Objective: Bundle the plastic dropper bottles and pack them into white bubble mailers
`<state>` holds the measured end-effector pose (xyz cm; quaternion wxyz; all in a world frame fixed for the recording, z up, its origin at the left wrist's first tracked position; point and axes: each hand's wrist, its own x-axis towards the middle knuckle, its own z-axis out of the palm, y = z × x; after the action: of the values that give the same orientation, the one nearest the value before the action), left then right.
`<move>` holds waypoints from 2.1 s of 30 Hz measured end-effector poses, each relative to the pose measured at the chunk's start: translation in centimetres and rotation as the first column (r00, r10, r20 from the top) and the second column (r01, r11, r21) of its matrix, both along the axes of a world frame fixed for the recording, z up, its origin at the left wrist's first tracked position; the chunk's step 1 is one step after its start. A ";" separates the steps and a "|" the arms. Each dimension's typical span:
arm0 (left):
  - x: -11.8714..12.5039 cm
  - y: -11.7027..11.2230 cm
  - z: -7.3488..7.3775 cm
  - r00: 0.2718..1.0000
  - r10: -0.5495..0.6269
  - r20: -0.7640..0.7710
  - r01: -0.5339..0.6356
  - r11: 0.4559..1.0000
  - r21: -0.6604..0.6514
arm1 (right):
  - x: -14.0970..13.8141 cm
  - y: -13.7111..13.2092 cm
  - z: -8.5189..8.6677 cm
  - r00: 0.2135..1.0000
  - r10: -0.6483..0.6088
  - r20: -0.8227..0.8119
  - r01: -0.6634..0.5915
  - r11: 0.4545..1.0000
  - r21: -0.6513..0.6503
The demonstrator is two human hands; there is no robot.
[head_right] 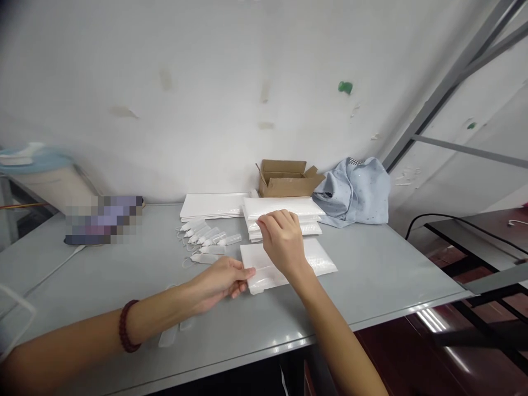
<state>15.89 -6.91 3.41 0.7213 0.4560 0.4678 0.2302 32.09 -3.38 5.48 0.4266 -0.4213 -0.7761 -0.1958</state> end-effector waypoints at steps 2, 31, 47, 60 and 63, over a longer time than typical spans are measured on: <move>1.0 0.4 -0.4 0.999 -0.004 0.037 0.005 1.000 -0.023 | 0.5 0.2 0.1 0.998 -0.012 -0.054 0.013 1.000 0.010; -9.8 16.7 0.6 0.472 0.410 -0.780 0.657 0.427 0.622 | -1.2 0.5 -1.8 0.997 -0.029 -0.077 -0.018 0.834 -0.551; -7.7 16.3 0.5 0.183 0.480 -0.858 0.831 0.391 0.395 | -1.4 0.3 -1.8 0.990 0.012 -0.139 -0.082 0.854 -0.513; -13.0 12.1 3.3 0.150 0.756 -0.637 0.549 0.472 0.690 | -1.2 0.4 -1.9 0.988 0.011 -0.155 -0.090 0.858 -0.506; -13.7 8.7 3.8 0.244 0.809 -0.536 0.406 0.417 0.814 | -1.5 0.3 -2.2 0.987 0.042 -0.153 -0.100 0.915 -0.392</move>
<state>2.21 1.83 7.25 -0.1178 0.7007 0.6652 0.2294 30.63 -3.10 3.31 0.3926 -0.4834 -0.7823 0.0119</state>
